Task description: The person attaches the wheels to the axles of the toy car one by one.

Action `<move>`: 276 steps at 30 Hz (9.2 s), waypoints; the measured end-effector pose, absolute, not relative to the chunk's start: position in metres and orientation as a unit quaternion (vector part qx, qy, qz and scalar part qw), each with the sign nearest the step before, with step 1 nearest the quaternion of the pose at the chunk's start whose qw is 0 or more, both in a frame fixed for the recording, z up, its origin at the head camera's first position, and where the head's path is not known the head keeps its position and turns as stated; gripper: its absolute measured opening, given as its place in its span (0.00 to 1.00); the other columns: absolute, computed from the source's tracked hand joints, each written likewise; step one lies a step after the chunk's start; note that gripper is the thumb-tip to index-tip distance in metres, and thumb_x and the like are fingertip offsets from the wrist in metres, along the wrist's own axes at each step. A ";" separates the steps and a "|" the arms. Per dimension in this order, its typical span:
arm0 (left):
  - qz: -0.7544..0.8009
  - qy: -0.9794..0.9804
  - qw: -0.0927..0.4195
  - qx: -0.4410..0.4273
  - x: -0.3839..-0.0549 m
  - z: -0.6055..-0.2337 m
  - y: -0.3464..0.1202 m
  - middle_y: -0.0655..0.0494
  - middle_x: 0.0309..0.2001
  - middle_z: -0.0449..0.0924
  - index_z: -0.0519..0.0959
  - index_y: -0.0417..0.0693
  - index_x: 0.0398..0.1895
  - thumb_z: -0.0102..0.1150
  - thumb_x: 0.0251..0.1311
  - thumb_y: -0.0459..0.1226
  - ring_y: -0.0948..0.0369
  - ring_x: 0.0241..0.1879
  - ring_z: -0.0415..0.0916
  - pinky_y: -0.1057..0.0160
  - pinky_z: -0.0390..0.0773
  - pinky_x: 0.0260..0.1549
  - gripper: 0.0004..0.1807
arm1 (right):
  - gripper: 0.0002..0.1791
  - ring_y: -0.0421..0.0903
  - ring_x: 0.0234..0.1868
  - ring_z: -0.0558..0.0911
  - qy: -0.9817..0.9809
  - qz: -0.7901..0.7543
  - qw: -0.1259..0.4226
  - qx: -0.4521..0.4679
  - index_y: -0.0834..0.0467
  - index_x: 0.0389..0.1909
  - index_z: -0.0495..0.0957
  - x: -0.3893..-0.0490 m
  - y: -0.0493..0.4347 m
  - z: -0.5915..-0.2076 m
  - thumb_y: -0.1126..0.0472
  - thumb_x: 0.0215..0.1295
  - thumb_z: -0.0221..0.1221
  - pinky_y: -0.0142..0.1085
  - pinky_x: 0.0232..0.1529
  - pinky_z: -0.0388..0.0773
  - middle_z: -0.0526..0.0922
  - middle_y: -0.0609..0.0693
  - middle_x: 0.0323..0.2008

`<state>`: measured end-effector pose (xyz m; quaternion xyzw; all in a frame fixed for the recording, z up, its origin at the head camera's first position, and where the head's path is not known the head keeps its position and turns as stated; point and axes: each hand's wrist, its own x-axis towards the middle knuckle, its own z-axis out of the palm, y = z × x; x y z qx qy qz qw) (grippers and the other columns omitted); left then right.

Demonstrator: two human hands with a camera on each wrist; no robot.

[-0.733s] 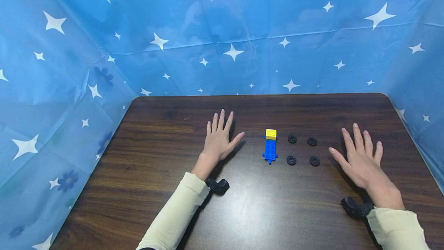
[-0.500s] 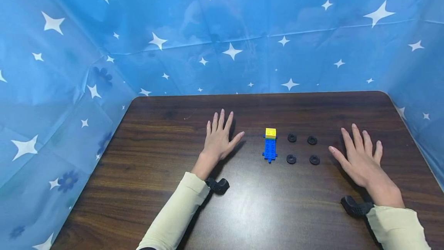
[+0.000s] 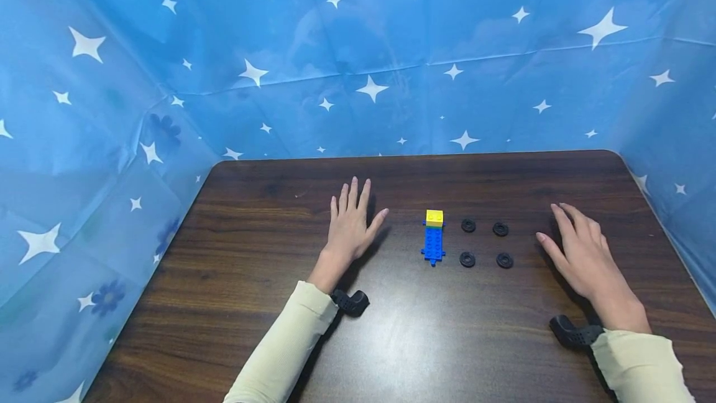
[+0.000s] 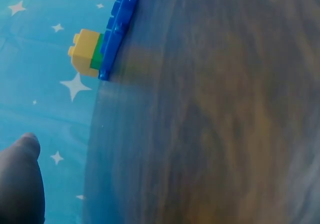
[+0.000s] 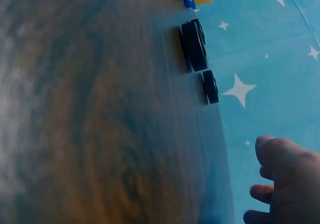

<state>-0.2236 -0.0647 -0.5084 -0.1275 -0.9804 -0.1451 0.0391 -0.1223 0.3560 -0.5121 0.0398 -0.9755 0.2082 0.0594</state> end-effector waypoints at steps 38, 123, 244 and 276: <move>-0.125 -0.978 0.109 -0.126 -0.200 -0.501 -0.017 0.61 0.18 0.72 0.72 0.55 0.26 0.45 0.79 0.53 0.58 0.18 0.76 0.60 0.67 0.17 0.21 | 0.18 0.45 0.41 0.80 -0.962 0.197 0.082 0.172 0.60 0.62 0.79 -0.114 0.335 -0.513 0.59 0.76 0.61 0.47 0.39 0.78 0.81 0.51 0.47; 0.010 -0.999 0.013 -0.048 -0.183 -0.507 0.068 0.58 0.27 0.85 0.81 0.54 0.39 0.47 0.63 0.74 0.59 0.22 0.80 0.60 0.71 0.17 0.35 | 0.14 0.29 0.29 0.66 -0.956 0.222 0.098 0.164 0.50 0.49 0.85 -0.104 0.324 -0.524 0.55 0.63 0.73 0.30 0.29 0.64 0.75 0.39 0.36; -0.673 -0.714 -0.158 -0.112 -0.191 -0.525 0.015 0.45 0.49 0.89 0.84 0.41 0.54 0.71 0.64 0.41 0.60 0.47 0.88 0.65 0.85 0.45 0.19 | 0.24 0.39 0.34 0.74 -0.888 0.314 0.293 0.167 0.59 0.47 0.86 -0.118 0.280 -0.523 0.72 0.44 0.77 0.29 0.38 0.68 0.81 0.46 0.35; -0.680 -0.707 -0.164 -0.108 -0.187 -0.519 0.018 0.59 0.31 0.85 0.83 0.35 0.44 0.73 0.61 0.35 0.70 0.28 0.80 0.72 0.76 0.27 0.14 | 0.24 0.39 0.34 0.73 -0.865 0.341 0.317 0.188 0.60 0.47 0.86 -0.140 0.248 -0.518 0.73 0.46 0.78 0.30 0.35 0.68 0.81 0.49 0.35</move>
